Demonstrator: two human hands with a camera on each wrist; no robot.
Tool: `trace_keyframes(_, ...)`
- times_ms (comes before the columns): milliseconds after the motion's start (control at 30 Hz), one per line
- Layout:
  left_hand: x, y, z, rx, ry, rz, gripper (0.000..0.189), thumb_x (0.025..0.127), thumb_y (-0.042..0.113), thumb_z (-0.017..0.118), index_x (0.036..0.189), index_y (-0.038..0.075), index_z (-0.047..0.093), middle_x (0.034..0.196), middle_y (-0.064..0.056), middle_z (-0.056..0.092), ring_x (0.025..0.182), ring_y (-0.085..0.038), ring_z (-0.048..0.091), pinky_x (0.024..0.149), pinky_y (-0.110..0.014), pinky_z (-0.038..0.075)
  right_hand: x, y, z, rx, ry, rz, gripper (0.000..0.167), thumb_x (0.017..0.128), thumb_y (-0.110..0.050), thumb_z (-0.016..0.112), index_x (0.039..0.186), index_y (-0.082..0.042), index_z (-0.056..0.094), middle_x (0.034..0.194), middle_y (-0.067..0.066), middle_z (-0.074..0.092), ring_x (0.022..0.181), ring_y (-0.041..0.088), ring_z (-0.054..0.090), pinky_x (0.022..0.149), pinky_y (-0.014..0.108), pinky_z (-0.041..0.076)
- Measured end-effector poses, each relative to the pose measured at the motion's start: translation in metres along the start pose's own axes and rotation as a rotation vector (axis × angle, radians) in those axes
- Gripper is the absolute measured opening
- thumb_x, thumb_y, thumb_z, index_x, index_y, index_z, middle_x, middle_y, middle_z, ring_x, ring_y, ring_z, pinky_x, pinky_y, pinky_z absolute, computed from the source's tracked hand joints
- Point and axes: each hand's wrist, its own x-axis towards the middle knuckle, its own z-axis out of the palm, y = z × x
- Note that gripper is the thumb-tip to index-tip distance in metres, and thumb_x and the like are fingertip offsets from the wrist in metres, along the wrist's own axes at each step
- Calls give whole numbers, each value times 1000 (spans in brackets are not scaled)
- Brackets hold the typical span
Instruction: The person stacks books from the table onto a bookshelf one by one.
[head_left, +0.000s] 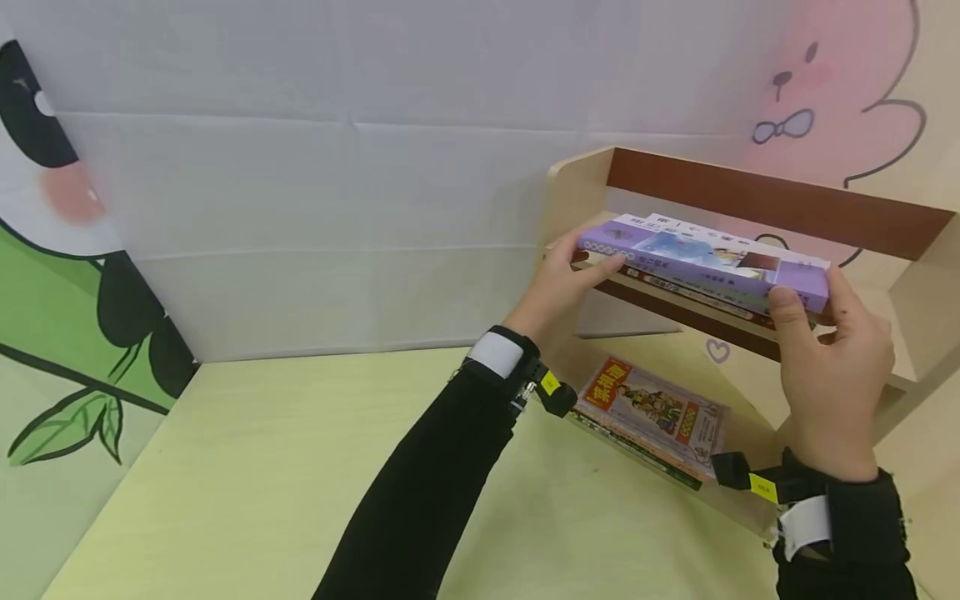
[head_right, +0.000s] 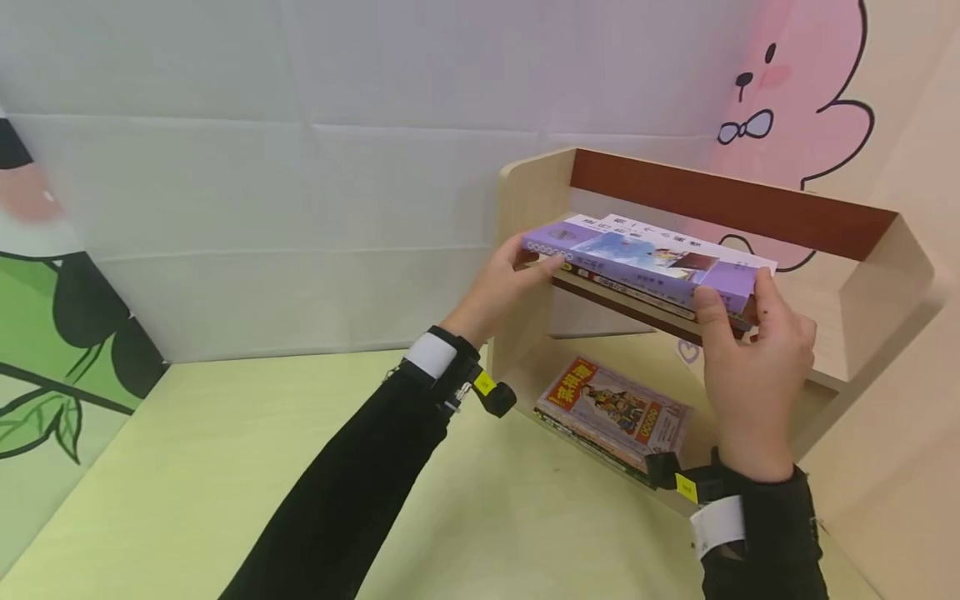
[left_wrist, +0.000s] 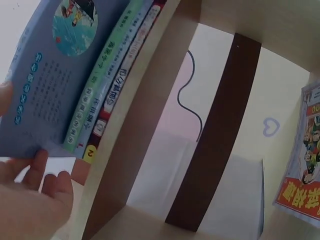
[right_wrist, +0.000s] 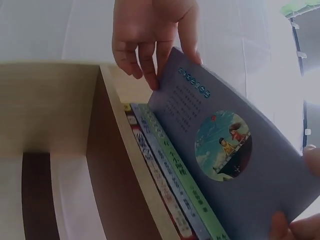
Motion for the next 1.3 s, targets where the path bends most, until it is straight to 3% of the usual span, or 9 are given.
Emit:
trace_keyframes(167,11,-4,5,165,-29,23,41,101,22,54,139,8,49,138,-5,46,125,-19,43,100,-30,40,5,8,-5,-108,5,28,54,93,-44,62,126,-2,64,87,-27,36,98,-4,27,86,28,17)
trace_keyframes(267,18,-7,15,311,69,21,41,99,24,57,135,5,52,133,-9,53,119,-18,50,94,-26,44,6,13,-8,-173,-65,146,62,95,-43,59,142,-6,47,113,-5,45,120,11,20,98,37,16)
trace_keyframes(400,21,-8,33,415,227,-37,41,95,26,64,128,3,53,120,-10,60,105,-17,56,77,-20,46,8,20,-11,-244,-128,174,59,98,-37,55,147,-8,41,147,17,39,137,31,26,110,42,24)
trace_keyframes(567,23,-7,43,574,228,-53,44,96,29,62,132,5,54,124,-8,62,110,-17,57,78,-20,47,13,25,-13,-330,-97,253,52,96,-45,55,142,-21,52,141,3,54,128,24,51,99,29,45)
trace_keyframes(733,22,-7,43,728,163,-40,51,97,30,60,142,9,50,134,-7,56,122,-18,52,95,-27,44,17,27,-14,-325,-69,356,55,92,-49,58,141,-26,51,137,3,56,126,19,53,88,14,44)
trace_keyframes(833,22,-6,42,754,136,-43,55,96,29,61,145,9,45,138,-8,53,125,-19,49,98,-29,43,18,27,-12,-329,-42,360,54,91,-50,60,139,-28,53,133,4,58,124,16,54,82,13,43)
trace_keyframes(1033,24,-6,41,774,120,-82,64,93,25,66,149,10,39,143,-9,46,128,-21,46,99,-28,42,18,28,-5,-339,-4,335,55,89,-53,59,138,-27,55,132,1,59,123,15,56,88,14,46)
trace_keyframes(1133,25,-8,36,779,124,-70,63,91,22,67,147,9,41,143,-11,45,128,-22,46,100,-30,42,19,30,1,-335,-6,311,57,89,-53,59,137,-24,56,130,2,60,123,17,55,80,12,43)
trace_keyframes(1300,20,-13,27,742,120,-53,63,90,20,68,146,9,41,143,-12,43,129,-23,44,102,-32,41,17,36,10,-319,-15,275,56,90,-53,59,138,-24,55,130,2,60,124,19,55,84,15,41)
